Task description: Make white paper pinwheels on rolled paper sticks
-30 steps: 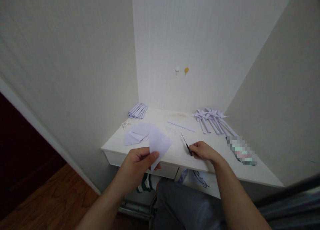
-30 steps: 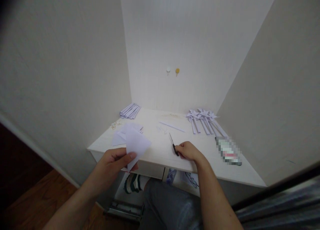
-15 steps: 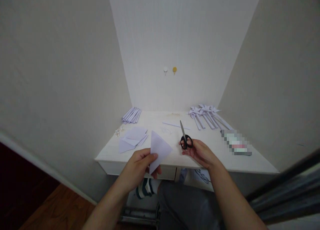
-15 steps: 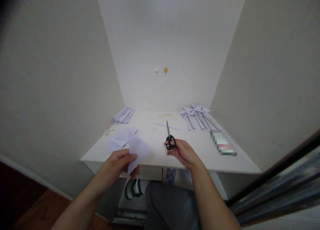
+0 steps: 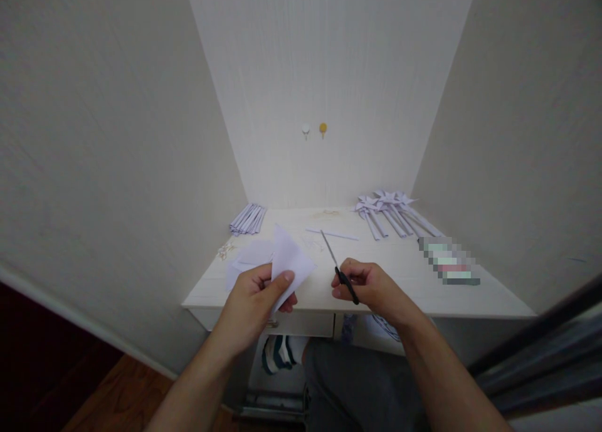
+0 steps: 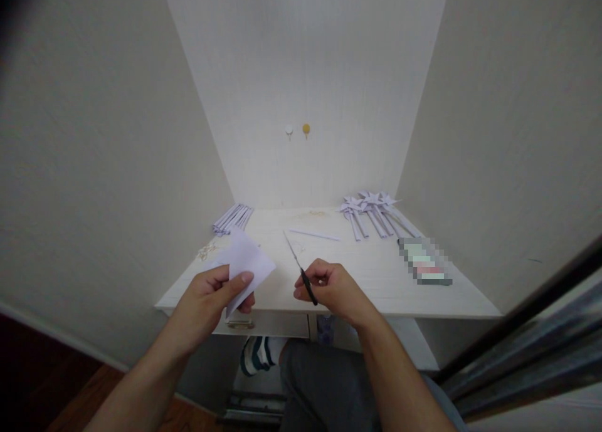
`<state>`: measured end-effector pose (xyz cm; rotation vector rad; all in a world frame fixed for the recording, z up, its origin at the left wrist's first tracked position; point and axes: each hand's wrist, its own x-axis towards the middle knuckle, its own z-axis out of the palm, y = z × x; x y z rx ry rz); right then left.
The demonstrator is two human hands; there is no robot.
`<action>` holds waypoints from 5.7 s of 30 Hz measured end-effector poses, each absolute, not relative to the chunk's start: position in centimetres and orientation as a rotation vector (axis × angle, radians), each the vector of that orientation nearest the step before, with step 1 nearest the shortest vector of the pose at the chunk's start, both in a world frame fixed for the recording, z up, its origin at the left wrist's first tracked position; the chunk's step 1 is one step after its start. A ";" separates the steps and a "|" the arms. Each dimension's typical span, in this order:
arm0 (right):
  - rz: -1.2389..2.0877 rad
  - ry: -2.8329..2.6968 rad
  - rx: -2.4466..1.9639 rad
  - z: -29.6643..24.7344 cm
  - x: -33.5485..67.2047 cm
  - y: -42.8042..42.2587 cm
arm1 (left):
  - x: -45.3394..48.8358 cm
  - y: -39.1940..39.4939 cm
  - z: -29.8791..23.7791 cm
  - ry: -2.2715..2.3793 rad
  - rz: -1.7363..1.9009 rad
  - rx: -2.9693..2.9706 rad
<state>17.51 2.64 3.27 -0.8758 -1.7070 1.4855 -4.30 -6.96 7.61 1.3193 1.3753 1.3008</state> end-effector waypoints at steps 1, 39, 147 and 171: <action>1.514 -1.739 -0.897 3.5 17.5 2.2 | -4.3 -7.1 7.8 1.383 1.313 1.335; 1.738 -1.908 -0.729 4.3 17.1 0.2 | -3.9 -6.8 8.6 1.351 1.405 1.309; 1.632 -1.982 -0.857 2.8 16.3 0.5 | -3.7 -4.8 5.2 1.381 1.563 1.129; 1.701 -1.888 -0.838 2.4 15.8 0.5 | -3.2 -4.8 5.0 1.342 1.480 1.143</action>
